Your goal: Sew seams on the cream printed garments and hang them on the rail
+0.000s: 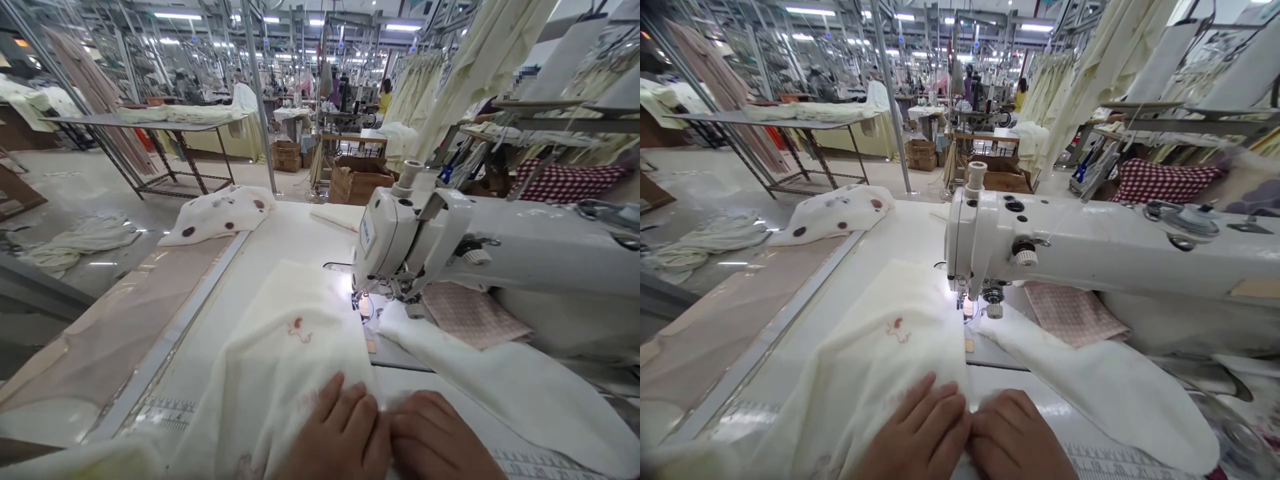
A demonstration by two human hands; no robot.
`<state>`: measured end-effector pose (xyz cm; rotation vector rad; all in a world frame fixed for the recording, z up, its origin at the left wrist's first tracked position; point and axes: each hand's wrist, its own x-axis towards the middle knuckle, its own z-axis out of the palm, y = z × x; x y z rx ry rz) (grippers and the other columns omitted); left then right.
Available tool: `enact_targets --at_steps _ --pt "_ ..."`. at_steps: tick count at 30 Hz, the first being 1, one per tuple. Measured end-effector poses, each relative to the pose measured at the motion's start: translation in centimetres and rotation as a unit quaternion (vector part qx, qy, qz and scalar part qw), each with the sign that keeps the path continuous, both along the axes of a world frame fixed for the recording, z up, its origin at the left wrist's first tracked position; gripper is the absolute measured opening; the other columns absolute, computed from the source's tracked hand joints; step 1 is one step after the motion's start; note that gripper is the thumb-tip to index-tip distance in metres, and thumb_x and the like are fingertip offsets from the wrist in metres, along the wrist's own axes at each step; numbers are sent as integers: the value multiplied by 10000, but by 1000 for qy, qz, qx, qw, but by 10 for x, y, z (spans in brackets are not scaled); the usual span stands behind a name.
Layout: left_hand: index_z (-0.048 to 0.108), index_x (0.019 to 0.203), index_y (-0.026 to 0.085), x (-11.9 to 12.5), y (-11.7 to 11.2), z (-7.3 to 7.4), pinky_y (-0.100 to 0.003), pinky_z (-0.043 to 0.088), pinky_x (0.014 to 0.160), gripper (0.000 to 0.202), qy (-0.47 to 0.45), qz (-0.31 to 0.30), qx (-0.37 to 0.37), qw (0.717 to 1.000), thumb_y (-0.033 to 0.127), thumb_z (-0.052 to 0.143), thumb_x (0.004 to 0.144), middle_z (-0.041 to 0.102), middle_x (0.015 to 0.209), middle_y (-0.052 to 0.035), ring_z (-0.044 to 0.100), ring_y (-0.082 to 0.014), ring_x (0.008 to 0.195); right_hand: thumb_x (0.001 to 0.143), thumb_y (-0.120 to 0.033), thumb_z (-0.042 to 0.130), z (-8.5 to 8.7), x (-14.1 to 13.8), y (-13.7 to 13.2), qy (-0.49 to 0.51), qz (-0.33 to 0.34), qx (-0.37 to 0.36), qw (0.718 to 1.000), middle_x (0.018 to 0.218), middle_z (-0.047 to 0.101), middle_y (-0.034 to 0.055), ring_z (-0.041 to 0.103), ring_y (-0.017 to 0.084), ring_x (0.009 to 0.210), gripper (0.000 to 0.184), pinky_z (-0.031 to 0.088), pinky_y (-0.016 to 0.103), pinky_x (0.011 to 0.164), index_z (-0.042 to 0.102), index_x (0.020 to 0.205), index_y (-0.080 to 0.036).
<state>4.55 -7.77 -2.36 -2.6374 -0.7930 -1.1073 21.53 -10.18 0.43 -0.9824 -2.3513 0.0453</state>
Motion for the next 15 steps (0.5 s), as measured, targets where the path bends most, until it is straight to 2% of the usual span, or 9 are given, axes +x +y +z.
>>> enact_targets --at_steps 2,4,6,8,11,15 --pt "588 775 163 -8 6 -6 -373 374 977 177 7 -12 26 1000 84 443 840 649 858 -20 599 -177 879 945 -112 318 -1 4 2 -58 12 21 998 856 688 5 583 119 764 307 399 288 746 609 864 -165" --pt "604 833 178 -17 16 -4 -381 338 1014 150 35 -36 20 999 197 464 880 654 958 -20 583 -186 954 951 -115 300 -3 7 7 -53 1 68 996 856 695 -7 580 118 749 337 385 297 769 623 871 -172" --pt "606 925 179 -24 27 4 -404 334 1012 272 91 -65 -4 994 386 430 914 640 1034 -47 557 -214 1017 943 -111 313 -5 7 16 -36 -13 100 994 844 697 -2 568 128 720 336 379 314 763 633 865 -170" --pt "579 1043 164 -30 42 14 -420 336 1004 410 161 -92 -46 982 500 384 910 601 1129 -82 513 -241 1095 917 -101 356 -3 7 27 -49 -2 101 994 881 695 20 560 145 729 290 386 329 752 641 899 -151" --pt "534 1123 156 -35 70 26 -432 310 1021 346 214 -122 -95 964 413 428 917 545 1200 -93 471 -241 1141 886 -93 409 3 6 47 -68 12 78 995 941 681 56 551 157 752 235 410 331 724 638 923 -135" --pt "551 1054 171 -34 109 29 -429 340 981 249 221 -154 -106 957 348 469 900 545 1134 -83 502 -225 1033 876 -117 454 6 8 73 -72 -20 26 997 923 646 75 547 160 769 198 443 308 673 631 948 -166"
